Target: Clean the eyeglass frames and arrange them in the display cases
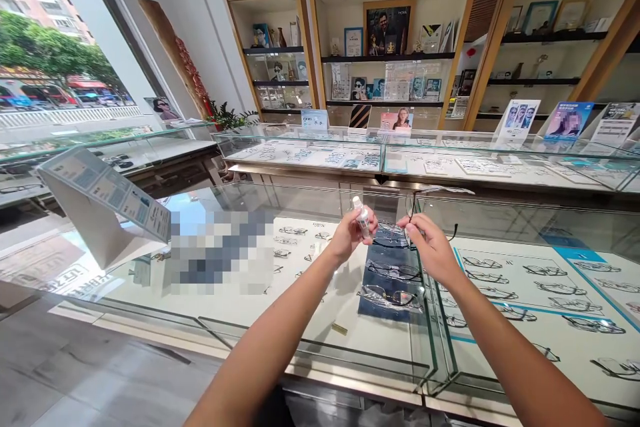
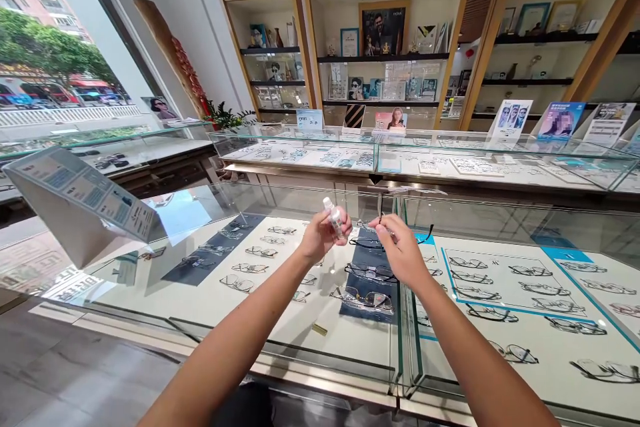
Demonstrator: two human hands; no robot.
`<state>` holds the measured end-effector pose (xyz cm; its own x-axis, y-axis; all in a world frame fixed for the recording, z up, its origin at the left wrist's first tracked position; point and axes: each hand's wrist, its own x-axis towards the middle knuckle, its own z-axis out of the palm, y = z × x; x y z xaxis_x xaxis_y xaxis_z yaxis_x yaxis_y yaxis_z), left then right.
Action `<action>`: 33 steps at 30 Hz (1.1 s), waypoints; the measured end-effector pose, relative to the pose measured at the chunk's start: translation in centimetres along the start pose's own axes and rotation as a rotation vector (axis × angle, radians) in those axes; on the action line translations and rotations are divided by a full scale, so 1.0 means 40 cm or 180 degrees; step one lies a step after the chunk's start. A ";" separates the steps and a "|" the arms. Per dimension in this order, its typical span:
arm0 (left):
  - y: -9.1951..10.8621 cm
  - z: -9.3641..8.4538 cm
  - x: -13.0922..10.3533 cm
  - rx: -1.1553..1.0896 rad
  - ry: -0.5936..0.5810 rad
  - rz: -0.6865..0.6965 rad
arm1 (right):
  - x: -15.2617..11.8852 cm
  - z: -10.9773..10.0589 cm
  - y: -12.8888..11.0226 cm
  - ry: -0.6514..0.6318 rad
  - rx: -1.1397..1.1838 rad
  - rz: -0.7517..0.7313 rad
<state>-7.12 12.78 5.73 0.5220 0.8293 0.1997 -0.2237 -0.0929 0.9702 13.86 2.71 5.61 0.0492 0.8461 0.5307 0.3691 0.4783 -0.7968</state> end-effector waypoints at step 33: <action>-0.015 0.038 -0.048 0.1820 -0.0071 0.0880 | -0.016 0.035 -0.014 -0.0610 0.1142 0.0425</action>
<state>-6.74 10.40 4.96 0.5262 0.7214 0.4502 0.1192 -0.5868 0.8009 12.33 2.22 5.29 -0.1112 0.9183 0.3798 0.0232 0.3845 -0.9228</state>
